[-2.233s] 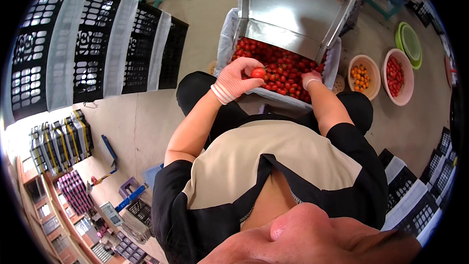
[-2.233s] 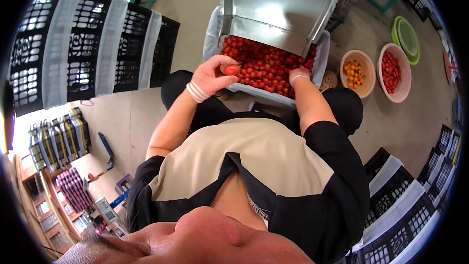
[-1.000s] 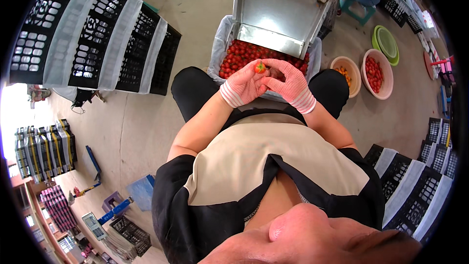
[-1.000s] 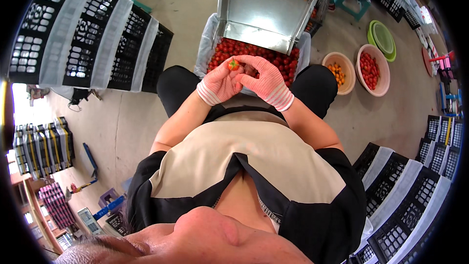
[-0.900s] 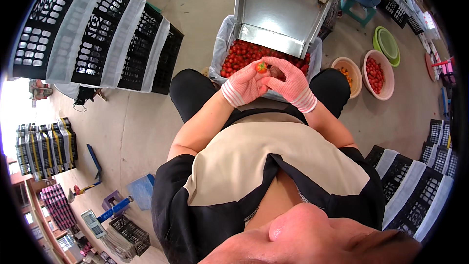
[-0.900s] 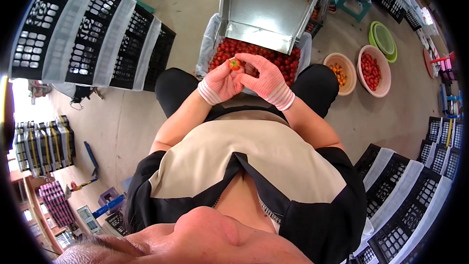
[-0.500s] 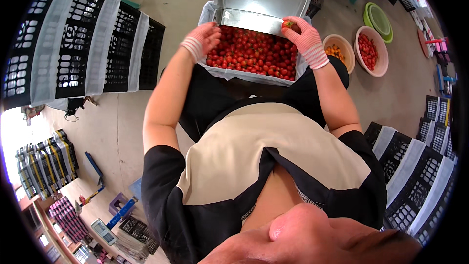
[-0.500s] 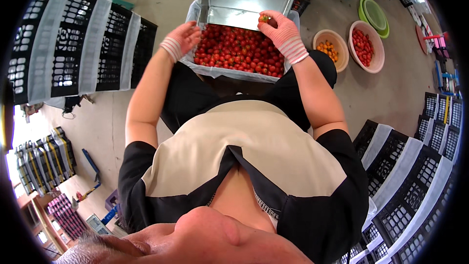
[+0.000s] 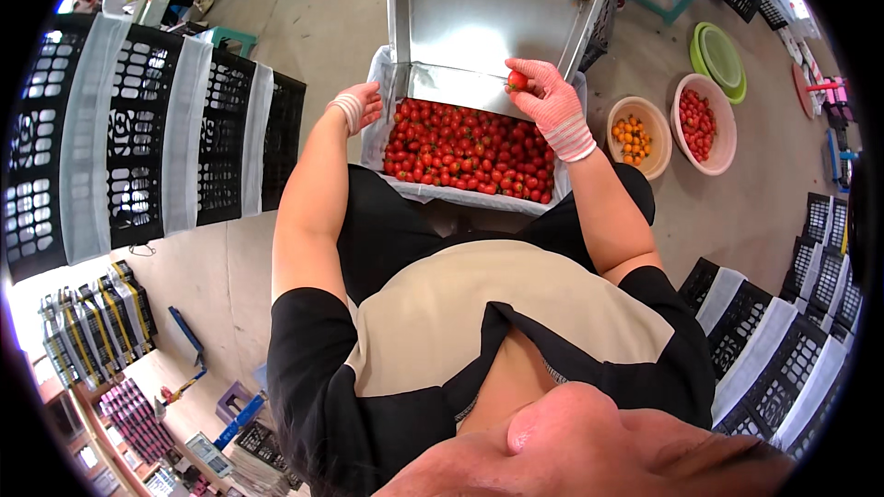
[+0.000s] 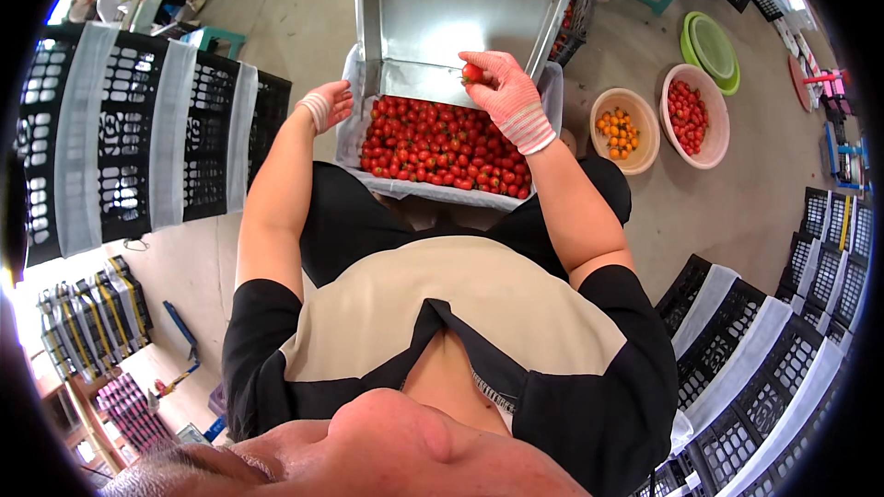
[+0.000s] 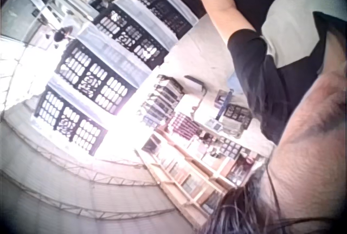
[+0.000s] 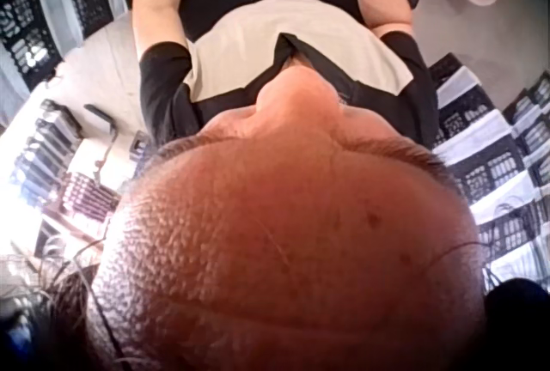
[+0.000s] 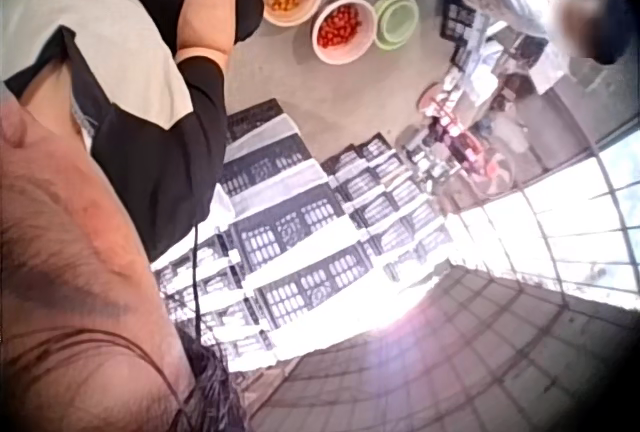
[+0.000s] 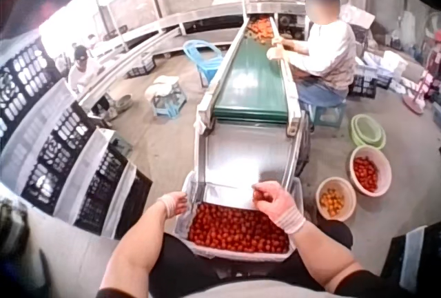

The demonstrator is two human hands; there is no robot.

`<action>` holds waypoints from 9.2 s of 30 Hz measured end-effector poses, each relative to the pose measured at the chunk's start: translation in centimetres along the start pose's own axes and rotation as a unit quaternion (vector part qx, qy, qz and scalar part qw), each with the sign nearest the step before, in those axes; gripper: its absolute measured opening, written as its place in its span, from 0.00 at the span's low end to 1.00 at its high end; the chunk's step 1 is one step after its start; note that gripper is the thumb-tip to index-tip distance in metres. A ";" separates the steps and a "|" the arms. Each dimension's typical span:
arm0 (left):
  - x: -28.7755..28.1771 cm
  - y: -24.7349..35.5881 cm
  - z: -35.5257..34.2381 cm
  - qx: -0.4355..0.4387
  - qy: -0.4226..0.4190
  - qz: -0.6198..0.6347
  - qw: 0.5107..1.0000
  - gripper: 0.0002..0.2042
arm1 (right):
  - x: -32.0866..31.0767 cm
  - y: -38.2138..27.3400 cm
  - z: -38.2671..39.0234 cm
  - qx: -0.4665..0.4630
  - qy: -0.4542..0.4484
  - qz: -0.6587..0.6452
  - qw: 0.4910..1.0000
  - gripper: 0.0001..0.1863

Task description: The person sits on the floor and sorts small red tomatoes from a conveyor belt into a white plastic crate. They use both hands to pick the tomatoes and arrange them in the container.

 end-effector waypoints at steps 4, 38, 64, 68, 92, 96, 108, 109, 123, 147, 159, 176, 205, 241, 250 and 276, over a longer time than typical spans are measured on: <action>1.2 0.4 -0.8 -0.005 0.004 -0.033 0.999 0.25 | -1.3 -1.6 -0.5 -0.025 -0.003 -0.042 0.999 0.18; 1.8 10.2 4.0 0.234 0.026 0.023 0.972 0.11 | -9.7 2.2 -1.6 -0.012 0.275 0.360 0.891 0.27; 1.7 10.7 2.7 0.208 0.001 -0.056 0.977 0.12 | -12.0 12.5 -1.9 0.102 0.240 0.177 0.949 0.31; 1.8 9.0 2.6 0.155 -0.077 0.000 0.985 0.17 | -11.1 11.5 -1.5 0.113 0.238 0.215 0.940 0.29; 3.4 8.2 2.7 0.099 -0.069 -0.070 0.990 0.22 | -10.6 9.1 -0.4 0.103 0.249 0.275 0.923 0.26; 2.7 7.9 1.7 0.089 -0.089 -0.039 0.991 0.20 | -10.0 9.0 -0.5 0.102 0.243 0.269 0.926 0.25; 3.3 8.1 2.0 0.087 -0.093 -0.028 0.991 0.22 | -9.9 8.7 -0.4 0.109 0.230 0.286 0.924 0.25; 3.2 8.1 2.0 0.089 -0.091 -0.031 0.991 0.22 | -9.8 8.5 -0.3 0.108 0.230 0.286 0.924 0.25; 2.8 7.9 1.2 0.087 -0.095 -0.015 0.992 0.21 | -9.5 8.2 -0.3 0.114 0.225 0.280 0.926 0.25; 3.3 8.0 2.0 0.086 -0.095 -0.029 0.991 0.23 | -9.6 8.6 -0.1 0.128 0.217 0.293 0.922 0.26; 3.0 8.1 2.5 0.085 -0.076 -0.041 0.993 0.21 | -9.6 8.6 -0.1 0.111 0.224 0.280 0.927 0.24; 2.8 8.2 2.0 0.090 -0.065 -0.044 0.993 0.19 | -9.5 8.6 -0.1 0.126 0.214 0.300 0.921 0.26; 2.6 8.2 1.9 0.093 -0.065 -0.056 0.992 0.22 | -9.2 8.4 0.0 0.125 0.209 0.301 0.922 0.25; 3.0 8.2 2.4 0.089 -0.059 -0.064 0.992 0.22 | -9.2 8.5 0.0 0.120 0.207 0.308 0.921 0.25; 3.0 8.2 2.3 0.089 -0.064 -0.062 0.992 0.22 | -9.1 8.4 0.1 0.134 0.199 0.314 0.918 0.25; 2.7 8.3 2.6 0.090 -0.054 -0.061 0.993 0.20 | -9.1 8.2 0.1 0.118 0.201 0.320 0.919 0.26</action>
Point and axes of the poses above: each hand's wrist, its own z-axis away from the middle knuckle, its own x-axis out of the palm, y = z × x, the point moved 10 cm from there along -z, towards the middle knuckle
